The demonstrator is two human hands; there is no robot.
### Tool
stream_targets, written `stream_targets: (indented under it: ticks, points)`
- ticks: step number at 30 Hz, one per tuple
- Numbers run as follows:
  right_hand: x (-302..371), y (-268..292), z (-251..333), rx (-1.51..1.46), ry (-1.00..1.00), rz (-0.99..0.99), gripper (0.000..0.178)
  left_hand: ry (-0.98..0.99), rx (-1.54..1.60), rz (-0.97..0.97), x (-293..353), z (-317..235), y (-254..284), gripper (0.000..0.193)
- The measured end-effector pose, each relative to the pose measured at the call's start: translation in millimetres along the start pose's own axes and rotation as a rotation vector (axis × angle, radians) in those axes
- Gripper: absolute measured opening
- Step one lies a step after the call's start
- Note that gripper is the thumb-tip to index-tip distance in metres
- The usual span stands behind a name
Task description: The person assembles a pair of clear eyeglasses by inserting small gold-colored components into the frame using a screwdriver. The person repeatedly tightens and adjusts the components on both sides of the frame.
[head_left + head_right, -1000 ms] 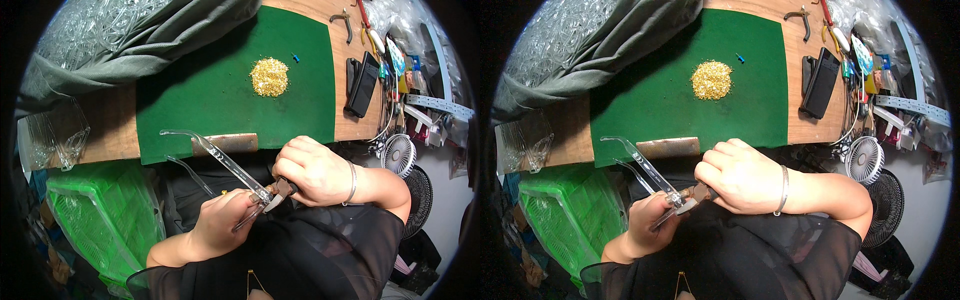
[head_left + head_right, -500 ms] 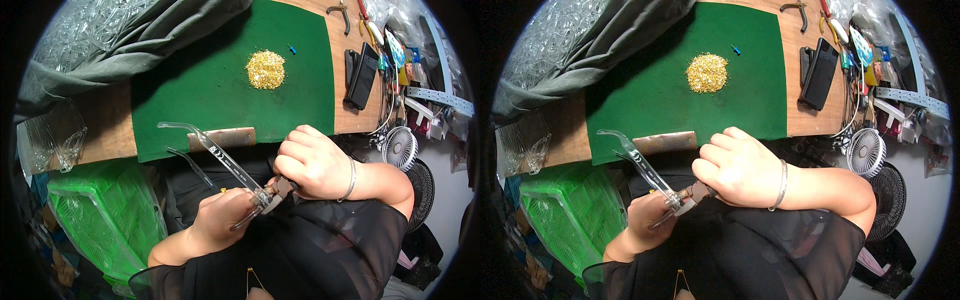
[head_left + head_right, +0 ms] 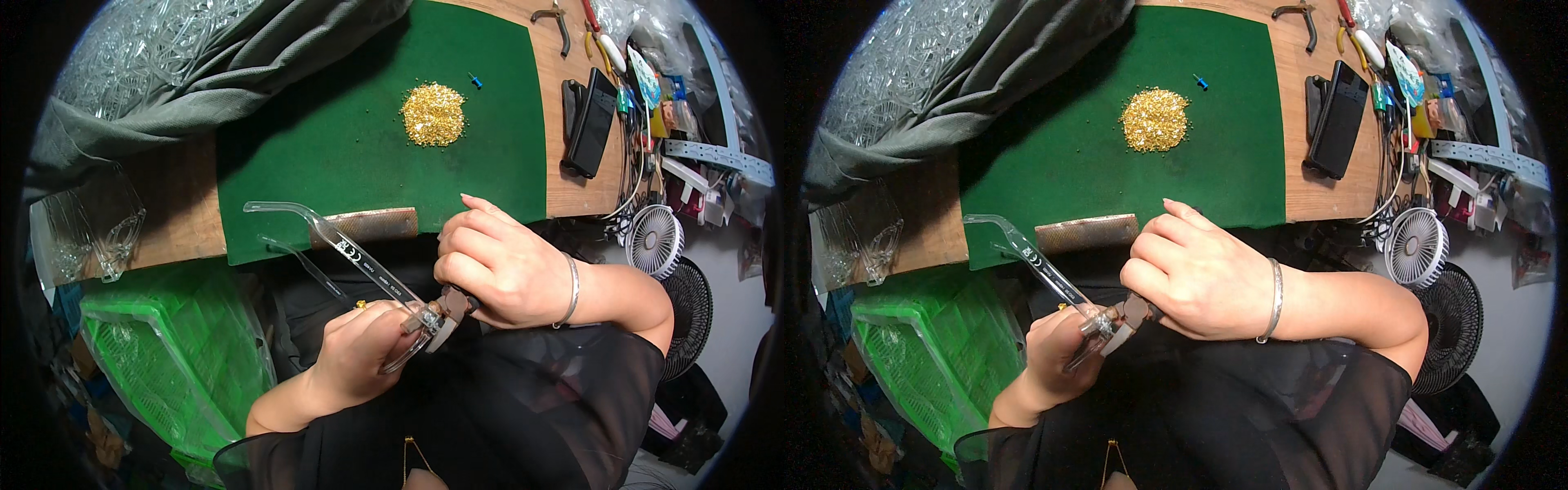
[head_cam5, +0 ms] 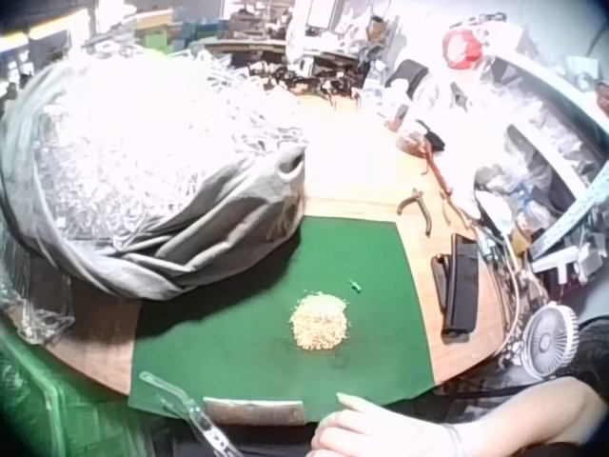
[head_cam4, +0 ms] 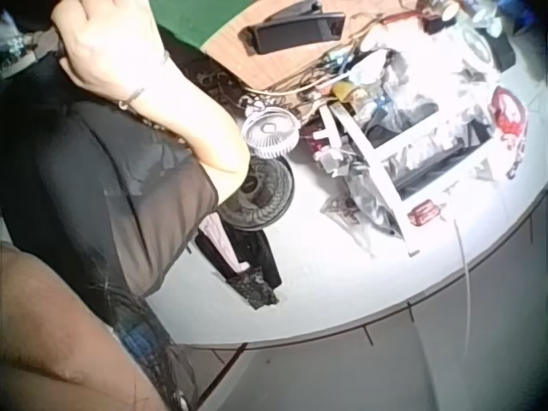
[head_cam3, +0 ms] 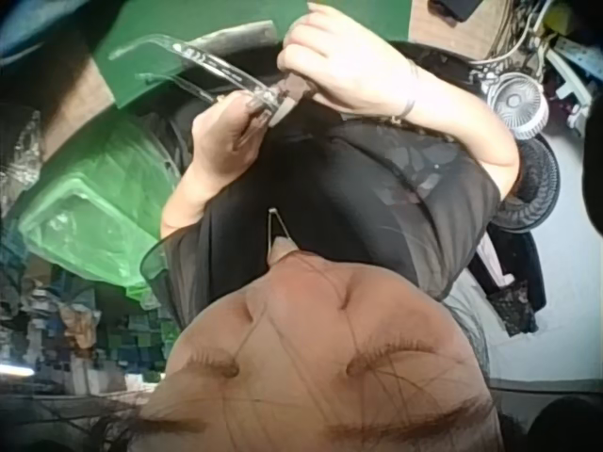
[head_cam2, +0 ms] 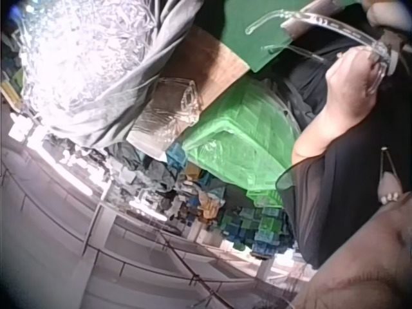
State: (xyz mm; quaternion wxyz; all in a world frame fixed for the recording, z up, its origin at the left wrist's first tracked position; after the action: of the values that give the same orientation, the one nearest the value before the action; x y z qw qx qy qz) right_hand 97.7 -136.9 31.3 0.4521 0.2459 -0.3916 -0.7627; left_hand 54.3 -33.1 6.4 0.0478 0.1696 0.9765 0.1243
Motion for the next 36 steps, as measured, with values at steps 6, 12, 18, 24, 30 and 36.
stream_targets:
  ticks: [6, 12, 18, 24, 30, 36]
  points:
    - [0.6, -0.1, 0.1, 0.036, 0.019, -0.058, 0.035, -0.054, -0.017, -0.031, 0.8, -0.8, -0.6, 0.027]
    - [6.0, -8.4, -2.2, 0.060, 0.070, -0.109, 0.021, -0.029, -0.007, 0.014, 2.0, -0.8, -4.9, 0.030]
    - [7.1, -12.6, -4.0, 0.024, 0.002, 0.019, 0.024, 0.030, 0.050, 0.044, 4.0, 4.7, -6.8, 0.032]
    - [1.2, -0.9, -13.6, -0.231, -0.065, -0.013, 0.025, 0.315, 0.416, 0.110, 4.6, 15.0, -7.6, 0.023]
    - [10.7, -17.4, -72.4, -0.426, -0.352, -0.065, 0.027, 0.579, 1.202, 0.172, -0.7, 7.5, 3.9, 0.035]
    - [20.8, -30.9, -79.9, -0.502, -0.401, -0.172, 0.041, 0.664, 1.434, 0.206, 2.4, 12.3, 2.1, 0.041]
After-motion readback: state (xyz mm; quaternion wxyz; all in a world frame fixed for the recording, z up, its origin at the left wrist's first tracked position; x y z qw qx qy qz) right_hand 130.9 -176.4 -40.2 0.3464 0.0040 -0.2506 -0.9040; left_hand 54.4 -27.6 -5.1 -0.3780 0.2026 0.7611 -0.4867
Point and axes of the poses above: each hand's wrist, its own x-axis away from the middle knuckle, its own y-axis out of the back of the hand, z = x × y, the point moved 8 cm from there along -x, towards the middle knuckle, and after that the axes turned 4 degrees about y, right-handed, at the moved point
